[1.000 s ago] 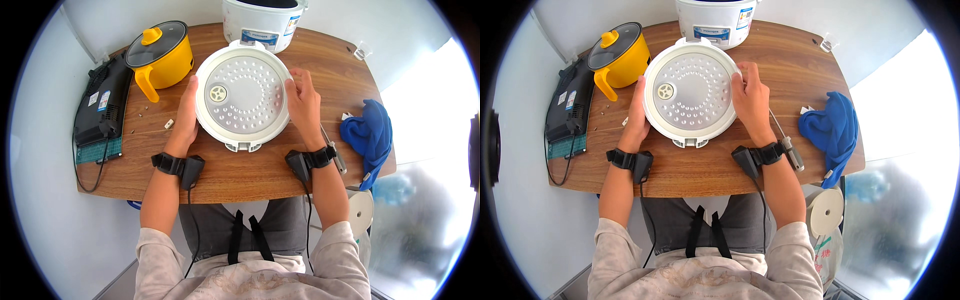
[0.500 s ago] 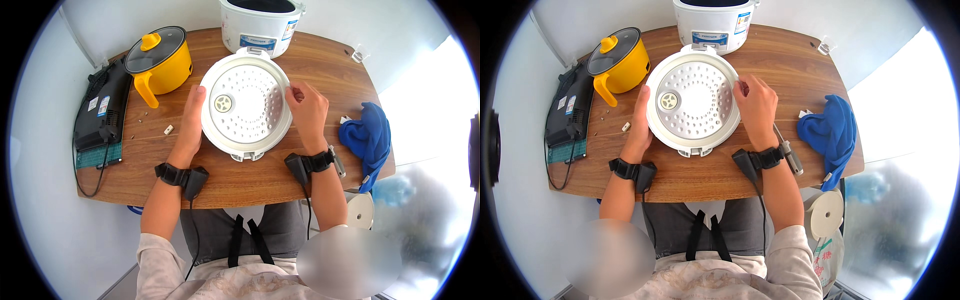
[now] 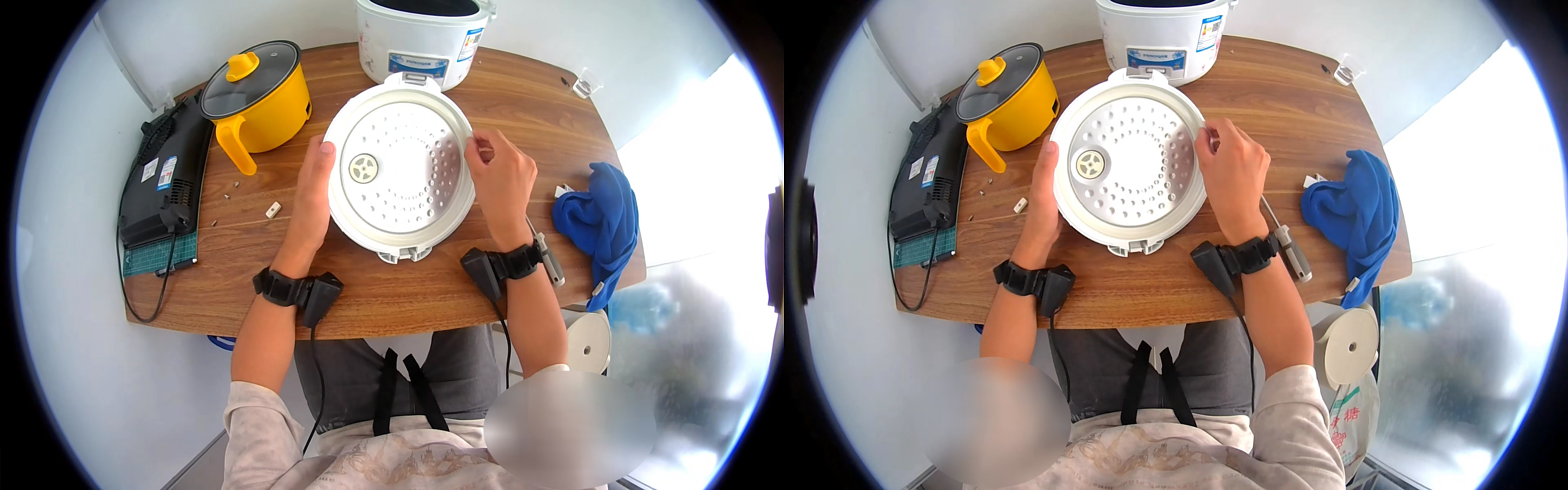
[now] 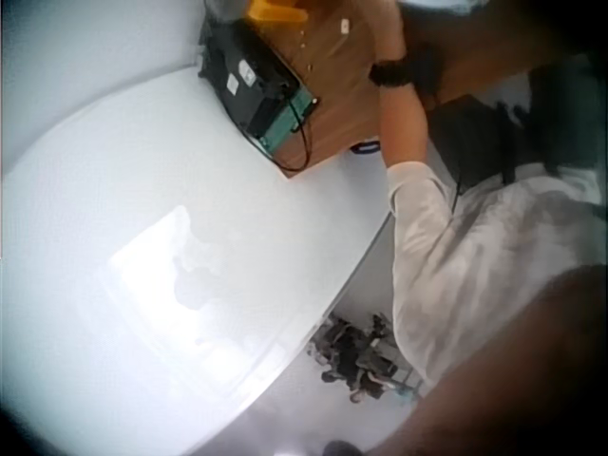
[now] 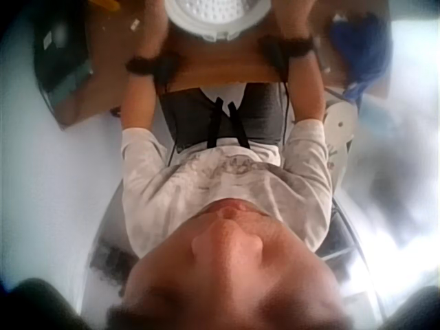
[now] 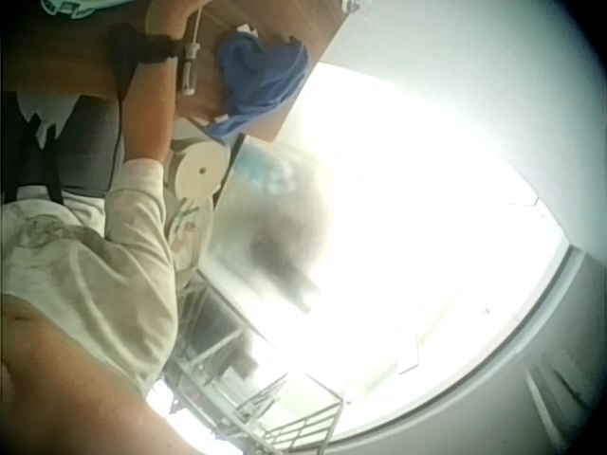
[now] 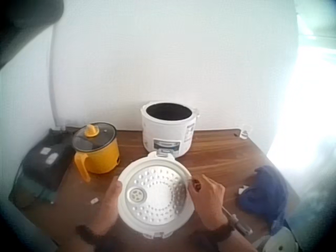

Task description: The person assembles a rice cooker by inserting a small plastic component into the lid, attaching the lid to the main body, and securing a side latch with a screwdriver. The person handles the lid, main body, and a screwdriver during the process.

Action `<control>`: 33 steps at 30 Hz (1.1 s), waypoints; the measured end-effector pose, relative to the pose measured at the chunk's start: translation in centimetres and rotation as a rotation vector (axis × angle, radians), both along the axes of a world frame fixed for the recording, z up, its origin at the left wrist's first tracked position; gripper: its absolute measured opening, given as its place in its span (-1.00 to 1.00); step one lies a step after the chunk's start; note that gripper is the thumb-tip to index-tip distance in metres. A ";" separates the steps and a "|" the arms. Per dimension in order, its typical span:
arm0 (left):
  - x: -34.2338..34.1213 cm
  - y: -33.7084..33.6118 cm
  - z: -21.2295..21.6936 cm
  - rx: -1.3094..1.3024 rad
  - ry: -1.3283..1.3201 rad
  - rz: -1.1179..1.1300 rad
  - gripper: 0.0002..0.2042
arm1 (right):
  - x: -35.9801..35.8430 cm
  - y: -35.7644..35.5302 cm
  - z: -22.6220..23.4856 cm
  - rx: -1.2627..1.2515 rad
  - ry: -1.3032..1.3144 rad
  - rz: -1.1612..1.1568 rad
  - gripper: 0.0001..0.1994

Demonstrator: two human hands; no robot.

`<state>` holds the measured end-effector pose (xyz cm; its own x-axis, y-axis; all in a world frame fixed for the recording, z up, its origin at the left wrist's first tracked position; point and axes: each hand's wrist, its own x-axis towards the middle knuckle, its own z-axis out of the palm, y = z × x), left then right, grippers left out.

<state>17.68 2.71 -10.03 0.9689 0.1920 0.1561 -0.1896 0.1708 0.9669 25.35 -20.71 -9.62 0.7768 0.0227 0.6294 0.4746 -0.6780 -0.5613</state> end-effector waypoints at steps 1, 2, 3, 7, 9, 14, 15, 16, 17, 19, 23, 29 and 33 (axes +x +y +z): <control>0.0 0.0 0.0 -0.001 -0.009 -0.003 -0.44 | 0.0 0.0 0.0 0.009 0.016 0.003 -0.91; -0.1 0.0 0.1 0.005 -0.007 0.003 -0.44 | 0.0 0.0 0.1 0.004 0.041 -0.003 -0.90; -0.3 -0.1 0.3 0.011 -0.005 0.010 -0.44 | 0.0 0.0 0.2 0.000 0.066 -0.009 -0.90; -1.1 -0.3 1.5 0.069 -0.041 0.017 -0.41 | -0.6 0.0 1.1 -0.020 0.163 -0.006 -0.86; -1.4 -0.3 1.8 0.094 -0.071 -0.003 -0.39 | -0.7 0.0 1.1 -0.020 0.147 -0.010 -0.85; -1.9 -0.2 2.3 0.175 -0.089 -0.044 -0.37 | -0.9 -0.2 1.4 -0.038 0.135 -0.024 -0.83; -1.9 -0.2 2.2 0.180 -0.095 -0.048 -0.37 | -0.8 -0.2 1.5 -0.040 0.155 -0.022 -0.83; -1.9 -0.1 2.1 0.185 -0.101 -0.052 -0.37 | -0.8 -0.3 1.5 -0.041 0.174 -0.019 -0.83; -1.9 0.0 2.0 0.167 -0.095 -0.056 -0.38 | -0.8 -0.3 1.7 -0.033 0.199 -0.013 -0.83; -1.7 0.1 1.9 0.132 -0.084 -0.064 -0.39 | -0.9 -0.3 1.8 -0.017 0.250 0.001 -0.82; -1.6 0.1 1.9 0.071 -0.070 -0.085 -0.44 | -0.5 -0.6 1.7 0.017 0.319 0.008 -0.79; -1.5 0.1 1.7 -0.001 -0.075 -0.090 -0.46 | -0.4 -0.7 1.9 0.057 0.362 0.046 -0.77; -1.5 0.0 1.7 -0.010 -0.083 -0.083 -0.45 | -0.5 -0.8 1.9 0.018 0.329 0.034 -0.77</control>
